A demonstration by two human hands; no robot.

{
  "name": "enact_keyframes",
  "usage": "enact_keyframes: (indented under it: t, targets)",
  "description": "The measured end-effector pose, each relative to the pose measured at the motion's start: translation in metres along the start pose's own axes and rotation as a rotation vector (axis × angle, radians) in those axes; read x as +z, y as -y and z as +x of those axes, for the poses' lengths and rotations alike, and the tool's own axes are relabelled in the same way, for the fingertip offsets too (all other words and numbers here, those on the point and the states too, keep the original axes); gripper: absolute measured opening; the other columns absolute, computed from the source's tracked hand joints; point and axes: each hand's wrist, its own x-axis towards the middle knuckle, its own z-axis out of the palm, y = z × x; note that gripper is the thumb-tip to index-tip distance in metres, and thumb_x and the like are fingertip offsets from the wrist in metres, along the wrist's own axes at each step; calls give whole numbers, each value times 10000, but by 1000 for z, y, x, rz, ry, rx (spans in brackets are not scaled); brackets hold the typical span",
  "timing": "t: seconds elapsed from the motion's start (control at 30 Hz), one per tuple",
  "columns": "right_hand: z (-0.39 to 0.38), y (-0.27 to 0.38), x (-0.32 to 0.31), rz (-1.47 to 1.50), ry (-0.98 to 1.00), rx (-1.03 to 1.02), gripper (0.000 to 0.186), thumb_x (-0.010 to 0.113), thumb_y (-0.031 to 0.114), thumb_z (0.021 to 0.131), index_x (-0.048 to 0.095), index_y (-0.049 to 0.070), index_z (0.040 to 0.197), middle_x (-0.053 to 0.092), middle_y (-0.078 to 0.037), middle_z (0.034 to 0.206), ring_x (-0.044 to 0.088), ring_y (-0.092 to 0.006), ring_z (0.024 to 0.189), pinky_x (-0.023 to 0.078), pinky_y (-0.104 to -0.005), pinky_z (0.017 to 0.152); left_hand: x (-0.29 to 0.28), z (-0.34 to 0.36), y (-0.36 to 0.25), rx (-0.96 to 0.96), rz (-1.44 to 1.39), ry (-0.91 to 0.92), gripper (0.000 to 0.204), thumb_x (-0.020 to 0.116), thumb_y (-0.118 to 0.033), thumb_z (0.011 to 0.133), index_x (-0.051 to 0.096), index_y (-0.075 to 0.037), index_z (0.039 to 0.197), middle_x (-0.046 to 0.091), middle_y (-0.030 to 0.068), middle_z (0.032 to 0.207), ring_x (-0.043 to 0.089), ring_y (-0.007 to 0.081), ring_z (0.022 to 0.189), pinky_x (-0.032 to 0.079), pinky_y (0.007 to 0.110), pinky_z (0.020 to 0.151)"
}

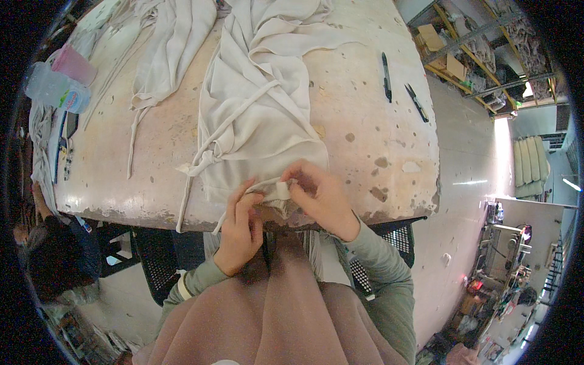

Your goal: The person measures and marks a white garment on a worktable using a measuring tape and a black marker. They repeatedly fold and unfold the fabric, measure different sections, and make marks along the edges. The garment is handled one at a time, and the person adjusts the fabric frequently to align measurements.

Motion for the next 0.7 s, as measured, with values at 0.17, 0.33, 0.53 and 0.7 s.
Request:
enact_keyframes:
  t: [0.17,0.33,0.53,0.7]
  targets:
    - [1,3,8,-33,-25,-6,114,525,58,879,600,-1,941,584,-31,726,527,-63,631,438,-224,573,-3,3,2,58,37,14,393,519,112,732,524,39,1117,548,220,1204,558,381,1059,456,410,889]
    - [1,2,11,-220,-60,-50,104,555,61,884,618,-10,928,595,-8,742,531,-42,629,431,-202,557,1,11,-1,83,43,-62,445,511,117,729,529,34,1167,553,204,1202,543,370,1102,444,412,903]
    - [3,-3,14,-305,-147,-71,151,625,133,842,635,15,936,658,-126,788,594,-166,600,471,-286,574,-2,16,0,118,148,73,436,531,86,725,545,25,1157,488,202,1291,502,359,1164,442,415,915]
    - [1,-4,16,-413,-164,-121,157,646,80,833,630,16,975,601,-86,676,541,-103,564,441,-251,538,-4,15,6,129,170,93,327,532,94,731,540,63,1057,487,213,1290,484,389,1180,432,432,963]
